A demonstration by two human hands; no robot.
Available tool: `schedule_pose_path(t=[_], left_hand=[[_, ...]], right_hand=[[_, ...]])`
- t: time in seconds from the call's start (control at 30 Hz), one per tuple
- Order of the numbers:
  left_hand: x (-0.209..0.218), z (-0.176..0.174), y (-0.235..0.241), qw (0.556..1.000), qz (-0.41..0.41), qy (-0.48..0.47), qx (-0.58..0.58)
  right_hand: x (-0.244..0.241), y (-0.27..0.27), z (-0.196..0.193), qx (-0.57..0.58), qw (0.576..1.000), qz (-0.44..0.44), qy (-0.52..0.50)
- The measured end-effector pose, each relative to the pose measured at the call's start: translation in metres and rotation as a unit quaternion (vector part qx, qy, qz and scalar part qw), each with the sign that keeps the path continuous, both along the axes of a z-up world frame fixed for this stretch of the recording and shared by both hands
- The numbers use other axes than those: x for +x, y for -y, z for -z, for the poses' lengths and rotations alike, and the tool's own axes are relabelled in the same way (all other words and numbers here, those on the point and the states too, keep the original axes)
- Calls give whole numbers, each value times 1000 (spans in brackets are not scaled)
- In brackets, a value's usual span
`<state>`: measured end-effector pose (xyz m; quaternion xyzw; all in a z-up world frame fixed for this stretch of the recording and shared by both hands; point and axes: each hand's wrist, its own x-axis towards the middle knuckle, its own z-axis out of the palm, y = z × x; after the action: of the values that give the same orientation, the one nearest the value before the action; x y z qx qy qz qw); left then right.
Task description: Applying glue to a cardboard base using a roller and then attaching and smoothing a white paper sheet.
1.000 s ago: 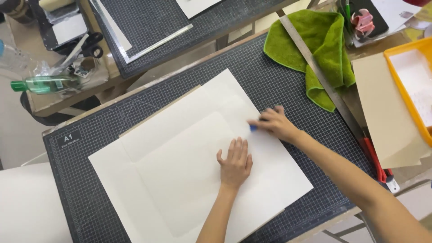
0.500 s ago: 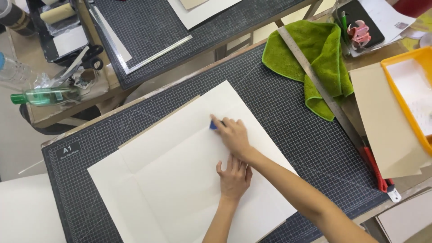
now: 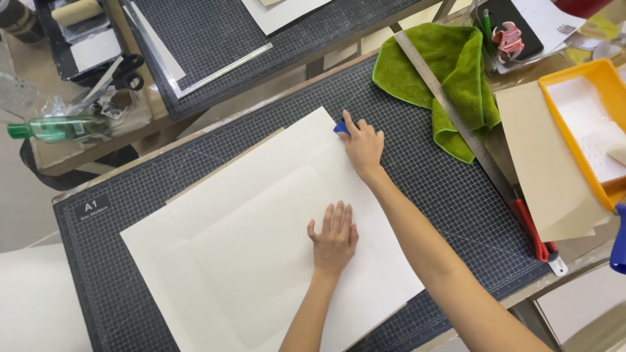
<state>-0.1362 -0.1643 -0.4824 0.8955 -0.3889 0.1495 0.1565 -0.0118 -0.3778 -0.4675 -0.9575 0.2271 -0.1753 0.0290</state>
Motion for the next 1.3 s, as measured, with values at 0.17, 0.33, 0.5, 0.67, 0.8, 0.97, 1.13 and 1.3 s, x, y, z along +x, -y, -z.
schedule_pose_path(t=[0.17,0.33,0.5,0.67,0.8,0.97,1.13,1.3], left_hand=[[0,-3,-3,1000,-4,-11,8],[-1,-4,-1,1000,-4,-4,3],[1,-3,0,1000,0,-3,-4],[1,4,0,1000,2,9,0],[0,1,0,1000,2,12,1],[1,0,0,1000,3,5,6],[1,1,0,1000,2,1,13],[1,0,2,1000,-1,-2,17]], right_hand=[[15,12,4,94,994,31,-40],[-49,18,-16,184,982,21,-46],[-53,10,-13,107,993,-36,-42],[-24,28,1,130,991,-15,-13],[-19,34,-2,275,961,12,0],[-20,20,-12,174,984,-5,-34],[-31,15,-20,139,990,-15,-32],[-73,24,-24,165,985,-37,-25]])
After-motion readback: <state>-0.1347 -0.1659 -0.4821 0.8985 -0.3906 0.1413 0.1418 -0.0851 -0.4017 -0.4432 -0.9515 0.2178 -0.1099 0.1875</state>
